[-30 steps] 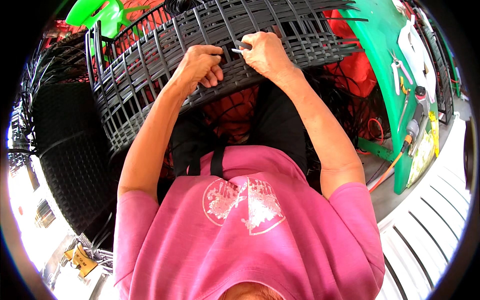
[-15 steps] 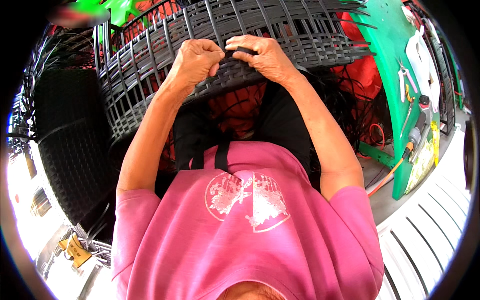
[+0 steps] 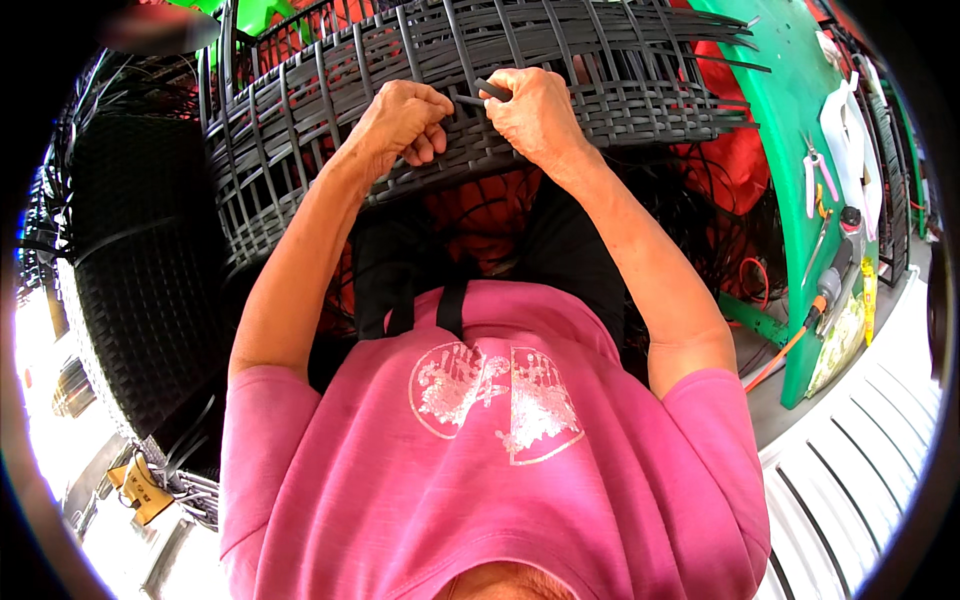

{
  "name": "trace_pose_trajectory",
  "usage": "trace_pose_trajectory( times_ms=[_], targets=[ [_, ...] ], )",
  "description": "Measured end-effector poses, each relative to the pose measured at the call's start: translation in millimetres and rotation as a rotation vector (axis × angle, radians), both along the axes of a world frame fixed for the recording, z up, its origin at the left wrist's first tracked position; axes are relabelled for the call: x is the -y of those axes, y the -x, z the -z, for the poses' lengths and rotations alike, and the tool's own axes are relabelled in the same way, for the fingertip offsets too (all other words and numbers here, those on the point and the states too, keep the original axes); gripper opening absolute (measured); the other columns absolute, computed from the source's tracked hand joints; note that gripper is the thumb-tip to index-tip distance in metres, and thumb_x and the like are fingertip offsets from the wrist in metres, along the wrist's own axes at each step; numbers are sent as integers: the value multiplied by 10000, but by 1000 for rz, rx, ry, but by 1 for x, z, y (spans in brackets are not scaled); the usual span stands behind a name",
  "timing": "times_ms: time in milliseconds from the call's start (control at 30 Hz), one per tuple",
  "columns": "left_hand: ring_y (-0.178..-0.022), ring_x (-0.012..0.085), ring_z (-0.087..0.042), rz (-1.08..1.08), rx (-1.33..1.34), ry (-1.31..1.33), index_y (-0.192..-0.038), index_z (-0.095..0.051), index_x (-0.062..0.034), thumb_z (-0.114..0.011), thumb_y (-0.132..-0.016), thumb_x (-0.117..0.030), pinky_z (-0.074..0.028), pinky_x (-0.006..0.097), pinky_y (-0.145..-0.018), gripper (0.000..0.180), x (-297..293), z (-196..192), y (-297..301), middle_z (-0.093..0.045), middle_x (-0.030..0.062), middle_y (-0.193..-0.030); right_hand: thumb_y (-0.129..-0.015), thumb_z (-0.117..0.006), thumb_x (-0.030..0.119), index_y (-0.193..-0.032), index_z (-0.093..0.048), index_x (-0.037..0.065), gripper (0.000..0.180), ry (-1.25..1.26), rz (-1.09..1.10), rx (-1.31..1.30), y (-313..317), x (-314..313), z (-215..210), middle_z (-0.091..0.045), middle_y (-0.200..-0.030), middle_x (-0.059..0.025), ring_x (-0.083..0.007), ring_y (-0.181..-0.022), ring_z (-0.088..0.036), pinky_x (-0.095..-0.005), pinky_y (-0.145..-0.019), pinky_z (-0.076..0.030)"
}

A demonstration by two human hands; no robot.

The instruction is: The person weaves black plastic strips through a metal frame to create a textured surface.

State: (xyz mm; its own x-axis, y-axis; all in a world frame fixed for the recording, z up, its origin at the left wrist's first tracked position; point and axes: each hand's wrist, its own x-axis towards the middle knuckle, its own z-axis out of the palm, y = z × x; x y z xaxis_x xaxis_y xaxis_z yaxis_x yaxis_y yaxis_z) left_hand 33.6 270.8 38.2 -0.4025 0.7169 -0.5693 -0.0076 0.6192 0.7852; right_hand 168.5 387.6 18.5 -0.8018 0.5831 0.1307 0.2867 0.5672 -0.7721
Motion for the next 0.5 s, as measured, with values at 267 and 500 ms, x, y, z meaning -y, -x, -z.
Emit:
trace_pose_trajectory(
  times_ms=[267,500],
  targets=[
    [-451,95,-516,-167,189,-97,-924,-584,-7,-538,-881,-162,-420,229,-418,168,0,7,-9,-597,60,-638,-703,-599,86,-802,-646,-14,147,-263,-35,17,0,4,8,-605,-717,-232,-395,-755,-609,-437,-692,-501],
    [-486,100,-527,-305,66,-87,-886,-592,10,-539,-887,-172,-426,233,-436,189,-11,12,-24,-614,77,-666,-763,-627,190,-732,-612,6,187,-25,-6,-53,1,-2,13,-568,-622,-181,-352,-633,-592,-406,-595,-466]
  ],
)
